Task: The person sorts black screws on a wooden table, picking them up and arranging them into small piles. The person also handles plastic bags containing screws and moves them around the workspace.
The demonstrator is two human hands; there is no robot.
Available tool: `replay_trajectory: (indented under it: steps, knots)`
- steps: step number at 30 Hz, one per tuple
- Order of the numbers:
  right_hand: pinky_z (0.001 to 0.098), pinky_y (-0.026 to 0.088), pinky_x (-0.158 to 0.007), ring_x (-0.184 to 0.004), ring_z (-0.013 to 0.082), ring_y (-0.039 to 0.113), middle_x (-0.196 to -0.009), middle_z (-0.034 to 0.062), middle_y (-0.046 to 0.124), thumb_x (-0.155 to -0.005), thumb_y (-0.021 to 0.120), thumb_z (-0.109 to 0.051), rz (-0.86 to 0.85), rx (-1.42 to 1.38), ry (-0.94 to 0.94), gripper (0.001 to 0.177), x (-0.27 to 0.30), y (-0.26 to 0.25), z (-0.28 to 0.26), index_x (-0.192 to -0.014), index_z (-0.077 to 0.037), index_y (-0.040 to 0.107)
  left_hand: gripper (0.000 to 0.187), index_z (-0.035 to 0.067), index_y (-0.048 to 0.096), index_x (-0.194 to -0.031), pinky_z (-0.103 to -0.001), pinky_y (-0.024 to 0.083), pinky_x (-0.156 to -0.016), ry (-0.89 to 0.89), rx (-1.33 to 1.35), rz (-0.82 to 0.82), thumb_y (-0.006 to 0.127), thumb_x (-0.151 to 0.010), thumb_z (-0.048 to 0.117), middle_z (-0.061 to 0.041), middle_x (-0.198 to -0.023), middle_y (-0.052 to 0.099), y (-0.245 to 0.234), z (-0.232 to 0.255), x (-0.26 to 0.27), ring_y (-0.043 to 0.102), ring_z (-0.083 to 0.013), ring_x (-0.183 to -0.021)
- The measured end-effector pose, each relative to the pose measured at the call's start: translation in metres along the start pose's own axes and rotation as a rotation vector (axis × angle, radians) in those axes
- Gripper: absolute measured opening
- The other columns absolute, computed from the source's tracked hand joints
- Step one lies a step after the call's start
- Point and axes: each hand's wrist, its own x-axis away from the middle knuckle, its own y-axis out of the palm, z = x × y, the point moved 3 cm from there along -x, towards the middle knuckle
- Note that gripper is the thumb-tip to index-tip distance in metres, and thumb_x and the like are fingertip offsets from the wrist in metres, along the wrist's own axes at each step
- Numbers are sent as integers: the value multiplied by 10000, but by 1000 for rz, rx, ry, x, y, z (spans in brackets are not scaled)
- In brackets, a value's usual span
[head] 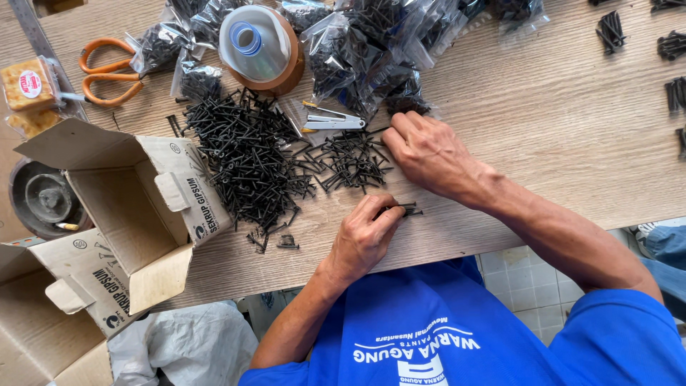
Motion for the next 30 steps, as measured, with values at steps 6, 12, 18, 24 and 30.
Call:
replay_trajectory:
  steps: [6, 12, 18, 24, 30]
  knots:
    - [376, 548, -639, -801, 295, 645, -865, 100, 524, -976, 553, -73, -66, 4, 35, 88, 5, -11, 5, -893, -57, 577, 48, 48, 726, -1045, -413, 634, -761, -4, 7, 1, 717, -998, 44, -136, -1027, 665, 1, -1, 1, 726, -338, -912]
    - [401, 585, -716, -891, 328, 673, -944, 116, 535, -1009, 692, -149, -167, -104, 144, 148, 20, -47, 23, -991, -42, 591, 48, 47, 729, -1044, -413, 629, -768, -14, 16, 1, 714, -999, 40, -135, -1024, 666, -2, 0, 0, 723, -338, -906]
    - [372, 588, -684, -852, 301, 686, -906, 92, 532, -1018, 677, -188, -245, -57, 190, 172, 54, -40, 10, -947, -71, 573, 74, 39, 729, -1053, -427, 630, -770, -9, 16, -17, 726, -981, 18, -143, -1026, 665, -1, 1, -3, 725, -348, -914]
    - [397, 606, -748, -911, 348, 701, -949, 123, 563, -986, 685, -94, -251, -218, 244, 86, 55, -61, 6, -1028, -53, 622, 62, 43, 733, -1051, -421, 634, -768, -14, 18, -14, 717, -993, 28, -137, -1026, 667, -1, 2, -2, 729, -344, -912]
    - [420, 616, -784, -936, 352, 716, -976, 122, 589, -1006, 710, -101, -226, -280, 326, 140, 51, -57, 16, -1129, -61, 658, 62, 45, 734, -1052, -420, 636, -770, -25, 17, -17, 716, -995, 28, -136, -1031, 671, -2, 2, -2, 733, -344, -925]
